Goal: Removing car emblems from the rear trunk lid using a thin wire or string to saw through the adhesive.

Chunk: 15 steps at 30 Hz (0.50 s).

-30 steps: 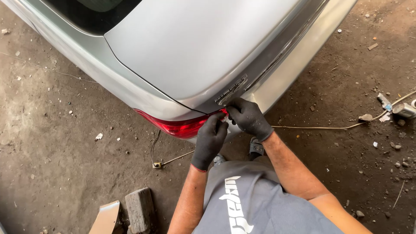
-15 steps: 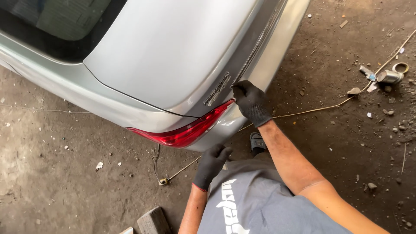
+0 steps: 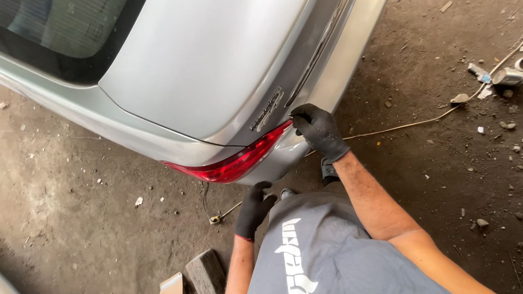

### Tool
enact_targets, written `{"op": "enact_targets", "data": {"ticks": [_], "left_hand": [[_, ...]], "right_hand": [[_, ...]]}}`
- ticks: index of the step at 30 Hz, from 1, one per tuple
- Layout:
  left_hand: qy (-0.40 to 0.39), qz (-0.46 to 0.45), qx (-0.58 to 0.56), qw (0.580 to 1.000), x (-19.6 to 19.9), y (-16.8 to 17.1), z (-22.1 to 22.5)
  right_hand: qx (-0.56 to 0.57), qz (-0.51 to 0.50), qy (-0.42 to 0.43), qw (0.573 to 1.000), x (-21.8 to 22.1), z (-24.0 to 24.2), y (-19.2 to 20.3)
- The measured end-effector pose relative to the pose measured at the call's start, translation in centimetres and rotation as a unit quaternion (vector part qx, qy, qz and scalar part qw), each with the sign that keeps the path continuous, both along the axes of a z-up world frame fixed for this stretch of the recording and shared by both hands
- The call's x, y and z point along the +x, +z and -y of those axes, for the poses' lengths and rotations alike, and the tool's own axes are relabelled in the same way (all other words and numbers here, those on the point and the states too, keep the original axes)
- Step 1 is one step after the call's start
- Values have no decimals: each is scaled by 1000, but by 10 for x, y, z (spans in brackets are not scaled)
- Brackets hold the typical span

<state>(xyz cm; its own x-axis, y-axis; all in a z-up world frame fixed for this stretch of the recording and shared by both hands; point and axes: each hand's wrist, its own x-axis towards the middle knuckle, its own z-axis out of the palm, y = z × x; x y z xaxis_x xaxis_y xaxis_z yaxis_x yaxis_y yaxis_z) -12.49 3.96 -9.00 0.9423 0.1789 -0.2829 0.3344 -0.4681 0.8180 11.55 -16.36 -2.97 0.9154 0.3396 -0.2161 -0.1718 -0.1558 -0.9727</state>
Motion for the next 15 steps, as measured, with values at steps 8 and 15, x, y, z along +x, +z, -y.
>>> {"op": "enact_targets", "data": {"ticks": [8, 15], "left_hand": [[174, -380, -52, 907, -255, -200, -54], [163, -364, -34, 917, -360, -247, -78]], "right_hand": [[-46, 84, 13, 995, -28, -27, -3], [-178, 310, -16, 934, -49, -64, -7]]}}
